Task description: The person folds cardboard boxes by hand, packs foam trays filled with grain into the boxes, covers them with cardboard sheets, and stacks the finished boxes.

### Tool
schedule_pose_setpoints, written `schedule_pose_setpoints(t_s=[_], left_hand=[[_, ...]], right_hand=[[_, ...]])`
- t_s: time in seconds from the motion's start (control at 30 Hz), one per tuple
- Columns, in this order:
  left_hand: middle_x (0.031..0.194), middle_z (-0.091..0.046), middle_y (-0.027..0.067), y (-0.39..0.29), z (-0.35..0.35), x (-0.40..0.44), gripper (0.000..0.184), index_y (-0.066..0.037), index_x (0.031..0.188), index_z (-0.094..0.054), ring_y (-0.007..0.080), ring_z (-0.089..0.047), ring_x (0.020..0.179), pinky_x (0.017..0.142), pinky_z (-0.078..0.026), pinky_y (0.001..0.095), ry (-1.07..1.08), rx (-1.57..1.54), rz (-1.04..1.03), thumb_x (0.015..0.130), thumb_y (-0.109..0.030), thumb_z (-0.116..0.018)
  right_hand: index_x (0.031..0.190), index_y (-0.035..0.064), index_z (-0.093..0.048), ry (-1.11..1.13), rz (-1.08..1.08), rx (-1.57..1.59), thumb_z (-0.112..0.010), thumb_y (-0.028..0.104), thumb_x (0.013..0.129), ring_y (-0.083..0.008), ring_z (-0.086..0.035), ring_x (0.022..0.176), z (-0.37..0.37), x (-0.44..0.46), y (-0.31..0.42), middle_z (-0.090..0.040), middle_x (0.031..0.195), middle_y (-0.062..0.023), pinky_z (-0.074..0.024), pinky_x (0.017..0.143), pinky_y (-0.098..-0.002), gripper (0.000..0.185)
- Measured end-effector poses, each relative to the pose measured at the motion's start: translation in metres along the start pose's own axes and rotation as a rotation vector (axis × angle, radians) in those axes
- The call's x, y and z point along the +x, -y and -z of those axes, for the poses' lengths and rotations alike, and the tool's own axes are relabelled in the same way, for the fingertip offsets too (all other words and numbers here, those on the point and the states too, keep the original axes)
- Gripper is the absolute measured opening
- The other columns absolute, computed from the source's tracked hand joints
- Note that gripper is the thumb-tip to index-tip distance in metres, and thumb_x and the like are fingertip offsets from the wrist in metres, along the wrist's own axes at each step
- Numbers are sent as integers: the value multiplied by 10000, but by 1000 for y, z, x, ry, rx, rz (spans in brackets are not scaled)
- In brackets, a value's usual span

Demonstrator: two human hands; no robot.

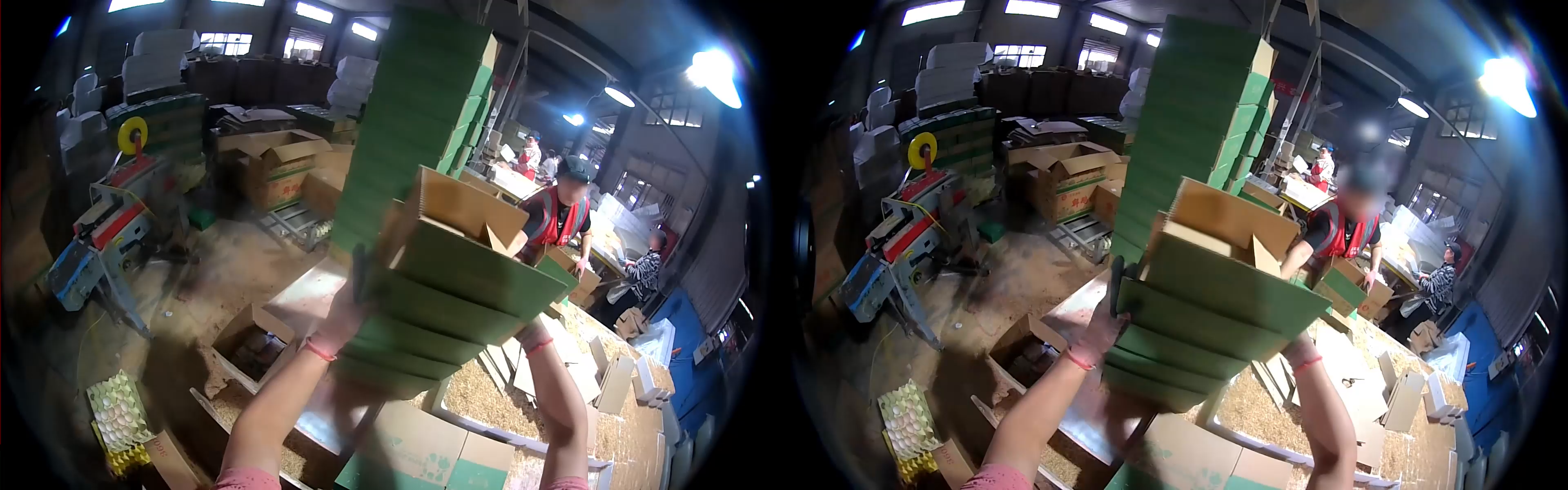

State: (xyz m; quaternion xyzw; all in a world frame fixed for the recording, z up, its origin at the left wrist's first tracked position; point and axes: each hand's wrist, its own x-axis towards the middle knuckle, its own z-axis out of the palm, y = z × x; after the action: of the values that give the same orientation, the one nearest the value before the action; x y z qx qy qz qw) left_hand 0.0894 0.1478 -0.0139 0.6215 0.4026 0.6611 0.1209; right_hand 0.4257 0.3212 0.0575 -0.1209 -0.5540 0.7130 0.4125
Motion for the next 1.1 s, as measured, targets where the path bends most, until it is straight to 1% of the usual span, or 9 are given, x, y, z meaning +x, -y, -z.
schedule_pose_setpoints(t_s=[0.23,0.3,0.4,0.53,0.63,0.73,0.83,0.93,1.1], left_hand=[[1588,-78,154,3,0,-32,878,-37,1524,5,306,-127,1458,1172,-164,398,-53,-261,91,841,-67,-546],[1581,-103,143,30,5,-76,800,-36,1525,-48,381,-149,1436,1162,-174,474,-354,540,-198,888,-127,-524],[1524,-189,216,34,-36,-189,676,-33,1501,-164,402,-266,1353,1098,-253,484,-140,890,284,946,-289,-453],[1427,-315,304,14,-142,-288,844,-26,1447,-257,438,-396,1264,1021,-378,443,466,732,887,871,-572,-545],[1435,-295,303,-12,-176,-297,951,-11,1467,-188,458,-338,1302,1070,-316,452,339,493,898,829,-567,-623],[1346,-453,290,-97,-196,-262,690,72,1377,-338,376,-533,1169,981,-422,420,83,67,861,909,-351,-615],[1439,-313,264,-147,-209,-233,840,69,1450,-206,329,-291,1364,1147,-218,385,-159,240,571,850,-235,-709],[1457,-256,264,-242,-214,-173,1125,-34,1468,-221,427,-282,1352,1116,-238,516,-56,926,-230,604,-316,-885],[1367,-446,206,-256,-229,-137,783,-96,1374,-417,408,-418,1260,1044,-358,491,910,992,-124,742,-422,-745]], right_hand=[[1304,35,-505,-97,-79,365,-439,376,1005,-276,-492,1226,-42,-75,-14,-535,1326,-108,-363,1072,-397,459],[1437,85,-365,-701,228,-366,-372,430,1011,-226,-393,1326,69,-182,-50,-439,1424,-93,-295,1118,-428,548],[1474,13,-280,-1236,159,-1007,-358,483,1006,-260,-340,1361,143,-378,-91,-303,1512,-156,-283,1117,-347,667],[1455,-73,-244,-1050,-482,-675,-507,402,968,-268,-392,1288,160,-506,-172,-336,1473,-179,-296,1087,-357,729],[1460,2,-270,-865,-270,-214,-577,110,895,-226,-393,1274,92,-483,-107,-396,1425,-102,-321,1065,-330,651],[1387,12,-381,-881,36,-399,-533,82,910,-188,-481,1187,86,-466,-36,-481,1333,-85,-396,1001,-308,505],[1265,25,-488,-918,292,-385,-491,116,916,-143,-536,1013,73,-446,26,-555,1160,-48,-448,864,-281,360],[1335,18,-489,-1004,396,-459,-433,39,854,-116,-525,1004,98,-440,25,-588,1131,-36,-423,864,-231,484],[1341,-3,-447,-874,346,-882,-575,78,834,-257,-448,1241,72,-440,38,-479,1344,-156,-372,1026,-365,529]])
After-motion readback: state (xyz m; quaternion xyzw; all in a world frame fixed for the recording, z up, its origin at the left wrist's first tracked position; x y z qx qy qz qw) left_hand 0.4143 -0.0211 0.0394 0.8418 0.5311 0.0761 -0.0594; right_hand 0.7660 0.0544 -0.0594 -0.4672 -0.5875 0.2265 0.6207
